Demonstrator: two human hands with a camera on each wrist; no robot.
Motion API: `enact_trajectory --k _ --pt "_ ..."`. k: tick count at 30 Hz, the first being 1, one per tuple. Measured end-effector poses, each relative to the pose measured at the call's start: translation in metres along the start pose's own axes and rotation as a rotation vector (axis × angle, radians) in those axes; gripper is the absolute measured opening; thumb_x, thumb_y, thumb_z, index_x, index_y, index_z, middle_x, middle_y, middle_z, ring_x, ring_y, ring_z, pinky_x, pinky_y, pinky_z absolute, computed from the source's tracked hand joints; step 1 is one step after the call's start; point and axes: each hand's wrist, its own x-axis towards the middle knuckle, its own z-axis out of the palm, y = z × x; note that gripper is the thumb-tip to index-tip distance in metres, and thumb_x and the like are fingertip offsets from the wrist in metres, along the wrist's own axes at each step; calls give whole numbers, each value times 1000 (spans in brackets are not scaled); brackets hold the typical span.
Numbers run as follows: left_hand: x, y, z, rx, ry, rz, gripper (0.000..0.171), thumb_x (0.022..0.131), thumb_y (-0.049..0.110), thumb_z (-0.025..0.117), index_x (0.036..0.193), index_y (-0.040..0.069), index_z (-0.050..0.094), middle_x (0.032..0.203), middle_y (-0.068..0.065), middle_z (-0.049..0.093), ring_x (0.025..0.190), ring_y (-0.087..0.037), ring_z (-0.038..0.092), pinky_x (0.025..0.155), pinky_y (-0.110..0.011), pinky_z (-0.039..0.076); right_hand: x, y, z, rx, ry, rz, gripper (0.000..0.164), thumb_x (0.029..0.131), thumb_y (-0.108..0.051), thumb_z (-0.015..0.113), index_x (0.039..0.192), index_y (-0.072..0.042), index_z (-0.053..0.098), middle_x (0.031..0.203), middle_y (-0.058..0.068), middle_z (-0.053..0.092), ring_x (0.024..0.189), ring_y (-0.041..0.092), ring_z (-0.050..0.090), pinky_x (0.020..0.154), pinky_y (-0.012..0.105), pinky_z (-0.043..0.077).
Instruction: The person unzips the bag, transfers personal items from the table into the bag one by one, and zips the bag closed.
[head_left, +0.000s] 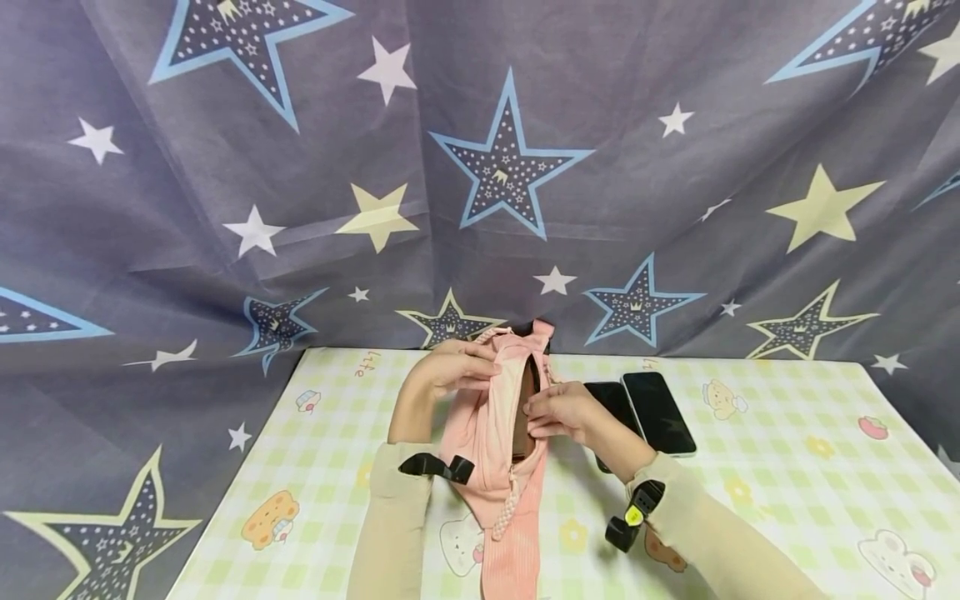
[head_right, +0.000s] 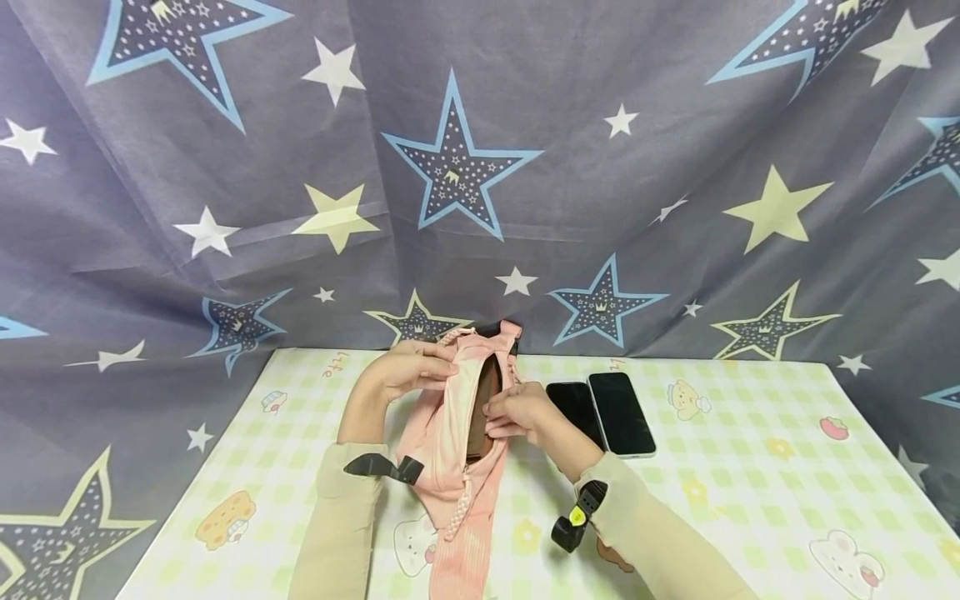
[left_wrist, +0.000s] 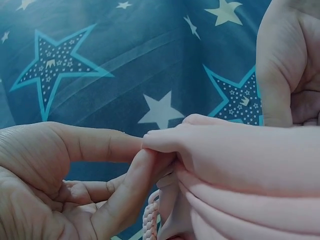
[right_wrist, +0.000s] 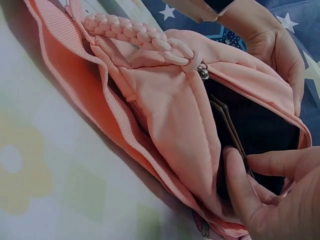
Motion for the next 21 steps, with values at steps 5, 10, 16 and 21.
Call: enact_trajectory --k 5,10,16,21 --pt "2 -4 -4 -5 9 -14 29 92 -6 63 120 -12 60 85 2 66 74 -7 68 74 -22 62 1 2 -1 2 22 -12 26 92 6 64 116 16 62 73 5 72 62 13 71 65 26 64" --pt "3 -6 -7 -15 40 -33 28 91 -6 65 118 -12 61 83 1 67 73 -8 68 73 -22 62 2 2 0 10 26 -26 27 92 7 64 116 18 62 73 3 71 62 12 70 65 25 63" --pt "4 -9 -9 -4 56 -51 30 90 -8 64 119 -14 61 83 -1 65 72 -8 67 72 -20 62 0 -2 4 58 8 -41 30 92 7 62 120 20 59 74 1 71 62 11 70 67 24 64" --pt "5 -11 -11 -3 56 -49 30 90 -8 64 120 -15 62 84 -1 66 72 -8 67 72 -20 62 -1 -3 6 81 -3 -54 31 92 8 61 120 20 57 72 1 70 62 9 69 66 22 63"
